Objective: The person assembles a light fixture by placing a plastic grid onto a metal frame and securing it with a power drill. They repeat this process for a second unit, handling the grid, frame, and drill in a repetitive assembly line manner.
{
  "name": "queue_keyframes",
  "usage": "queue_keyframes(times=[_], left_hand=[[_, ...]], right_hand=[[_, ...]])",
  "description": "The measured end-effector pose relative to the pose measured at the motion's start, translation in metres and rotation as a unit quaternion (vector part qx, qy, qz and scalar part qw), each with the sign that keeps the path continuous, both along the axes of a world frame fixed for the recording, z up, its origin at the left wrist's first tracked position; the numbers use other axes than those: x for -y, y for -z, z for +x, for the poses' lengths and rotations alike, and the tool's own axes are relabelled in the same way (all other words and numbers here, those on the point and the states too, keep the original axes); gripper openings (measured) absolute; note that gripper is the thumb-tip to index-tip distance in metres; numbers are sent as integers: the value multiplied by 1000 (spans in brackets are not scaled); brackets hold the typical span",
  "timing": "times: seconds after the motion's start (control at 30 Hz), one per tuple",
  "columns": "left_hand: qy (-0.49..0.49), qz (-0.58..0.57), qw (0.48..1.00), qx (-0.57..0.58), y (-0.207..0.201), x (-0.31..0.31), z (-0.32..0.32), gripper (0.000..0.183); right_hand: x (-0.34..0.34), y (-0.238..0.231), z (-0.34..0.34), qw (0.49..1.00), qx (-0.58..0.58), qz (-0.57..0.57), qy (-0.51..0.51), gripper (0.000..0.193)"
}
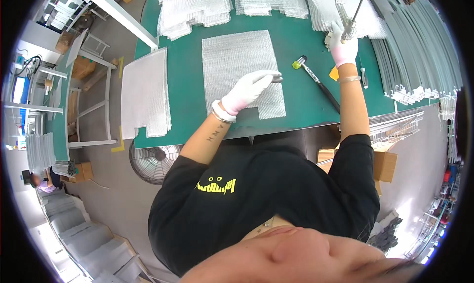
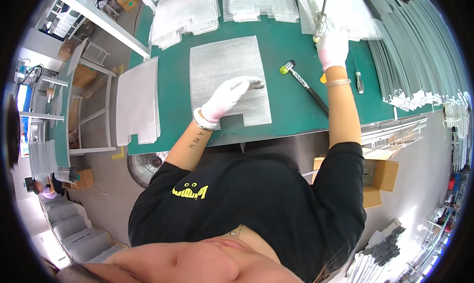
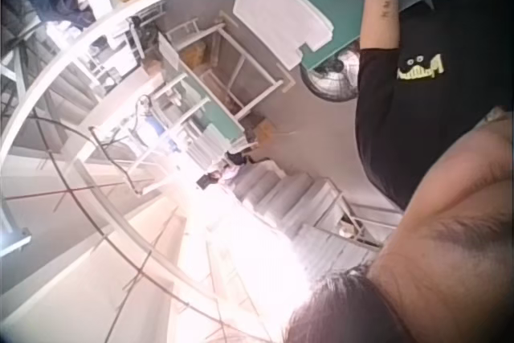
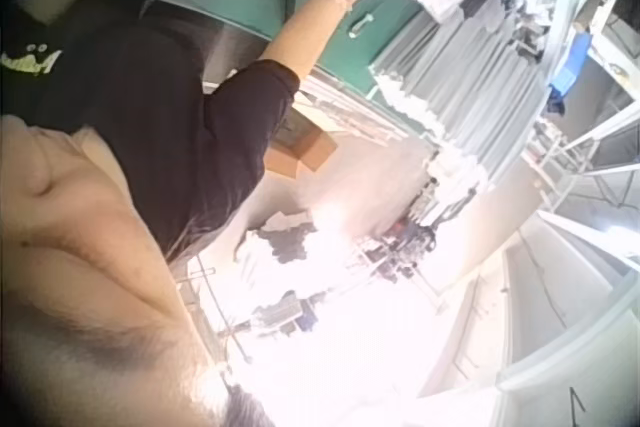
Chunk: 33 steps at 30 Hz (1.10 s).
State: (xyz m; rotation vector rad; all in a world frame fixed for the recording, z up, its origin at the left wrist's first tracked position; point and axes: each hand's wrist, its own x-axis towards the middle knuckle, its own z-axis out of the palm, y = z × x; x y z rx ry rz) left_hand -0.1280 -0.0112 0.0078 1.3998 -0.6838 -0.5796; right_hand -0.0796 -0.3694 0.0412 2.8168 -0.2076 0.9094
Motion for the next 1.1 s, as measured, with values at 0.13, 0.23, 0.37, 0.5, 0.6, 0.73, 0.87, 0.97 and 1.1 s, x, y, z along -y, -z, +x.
queue_keyframes(times=[0.13,0.23,0.37,0.5,0.6,0.73,0.87,0.97,1.1], left_hand=[[26,-20,999,1,-6,14,6,42],[27,-30,999,-30,-5,19,11,43],[57,-167,977,-122,6,35,17,52],[-124,-365,910,-151,-28,55,-24,56],[-278,-256,925,-32,-19,18,-25,51],[-278,-126,952,-19,-21,-57,-36,48],[-370,10,929,19,-18,-92,-59,77],[-424,236,857,173,-4,-101,-62,87],[-358,397,780,325,12,-102,-56,76]], right_hand=[[6,-18,-8,991,43,123,22,25],[3,-39,-14,979,193,63,13,21],[-58,-54,-38,932,317,-119,-132,28],[-165,-43,-107,941,-173,49,-286,33],[-185,-38,-136,910,-109,82,-391,48],[-159,-34,-140,960,51,208,-178,71],[-166,-30,-147,823,-154,517,-178,78],[-180,-7,-150,857,-167,460,-163,76],[-183,15,-145,872,-205,420,-144,72]])
